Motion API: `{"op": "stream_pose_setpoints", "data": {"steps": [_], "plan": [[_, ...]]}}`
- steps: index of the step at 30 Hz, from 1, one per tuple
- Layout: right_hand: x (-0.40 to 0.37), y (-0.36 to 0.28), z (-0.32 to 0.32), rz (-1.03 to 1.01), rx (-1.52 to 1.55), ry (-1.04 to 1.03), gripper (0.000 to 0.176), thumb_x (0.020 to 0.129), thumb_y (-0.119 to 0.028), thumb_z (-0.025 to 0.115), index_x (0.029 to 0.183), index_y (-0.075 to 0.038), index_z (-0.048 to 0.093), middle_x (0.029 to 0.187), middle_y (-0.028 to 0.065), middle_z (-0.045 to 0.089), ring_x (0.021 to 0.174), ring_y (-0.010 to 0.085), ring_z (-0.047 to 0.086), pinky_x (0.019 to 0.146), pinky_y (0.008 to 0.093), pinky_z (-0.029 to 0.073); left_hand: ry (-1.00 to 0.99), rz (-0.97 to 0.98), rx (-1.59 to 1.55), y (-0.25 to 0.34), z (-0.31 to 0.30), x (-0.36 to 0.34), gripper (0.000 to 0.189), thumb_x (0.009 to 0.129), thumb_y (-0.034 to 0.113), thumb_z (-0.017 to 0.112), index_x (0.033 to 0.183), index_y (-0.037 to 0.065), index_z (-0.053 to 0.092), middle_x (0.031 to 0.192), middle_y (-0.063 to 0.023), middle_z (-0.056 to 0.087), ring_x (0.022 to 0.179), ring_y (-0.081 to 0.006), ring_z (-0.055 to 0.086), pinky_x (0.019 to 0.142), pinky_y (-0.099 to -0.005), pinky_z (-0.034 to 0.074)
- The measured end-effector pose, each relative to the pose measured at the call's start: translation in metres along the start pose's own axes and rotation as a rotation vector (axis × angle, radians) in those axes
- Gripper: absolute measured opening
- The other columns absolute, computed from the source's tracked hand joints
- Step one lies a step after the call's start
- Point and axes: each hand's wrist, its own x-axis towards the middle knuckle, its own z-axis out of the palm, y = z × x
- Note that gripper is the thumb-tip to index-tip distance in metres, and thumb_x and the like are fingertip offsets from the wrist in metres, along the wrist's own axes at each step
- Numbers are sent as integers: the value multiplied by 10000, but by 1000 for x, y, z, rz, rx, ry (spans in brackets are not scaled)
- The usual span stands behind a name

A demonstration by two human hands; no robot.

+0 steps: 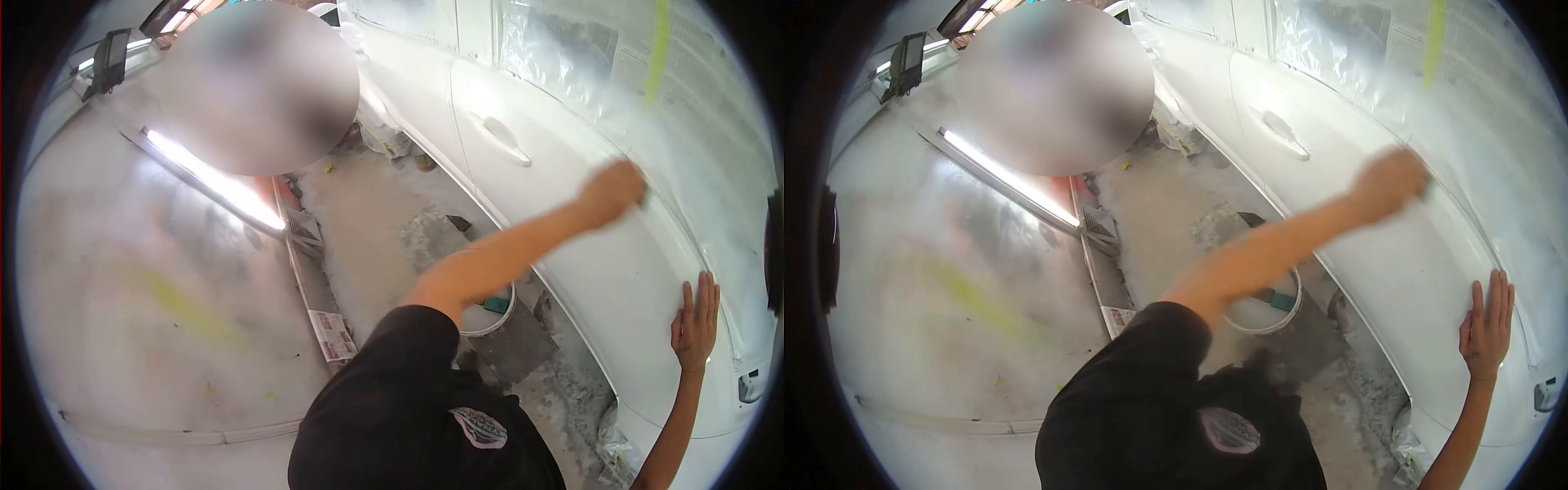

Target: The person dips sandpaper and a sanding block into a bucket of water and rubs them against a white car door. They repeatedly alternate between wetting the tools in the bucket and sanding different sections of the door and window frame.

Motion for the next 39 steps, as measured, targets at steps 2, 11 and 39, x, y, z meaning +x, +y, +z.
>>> {"op": "stream_pose_setpoints", "data": {"steps": [2, 11, 39], "plan": [[3, -3, -1, 0, -24, 26, 595, 871, 19, 532, 1464, -9, 503, 1566, 261, 407, 1465, 447, 391, 1228, 586, 311, 82, -106, 117, -44, -46, -8, 86, 763, 31, 641, 829, 83, 624, 878, -93, 590, 893, -328, 584, 817, -444, 486], [-3, 2, 10, 7, -48, 1, 639, 854, 17, 555, 1486, -39, 476, 1575, 262, 401, 1467, 454, 388, 1212, 638, 299, 85, 181, -127, 9, -7, -5, 184, 783, 36, 613, 962, 69, 642, 973, -123, 595, 990, -333, 583, 1063, -440, 467], [-28, -2, -42, 103, 56, -78, 617, 773, -138, 732, 1373, -104, 589, 1494, 204, 498, 1445, 370, 422, 1254, 545, 273, 26, 59, 88, 133, 44, 23, 295, 756, -26, 611, 1035, 38, 679, 1034, -96, 652, 995, -314, 613, 850, -417, 537]]}}
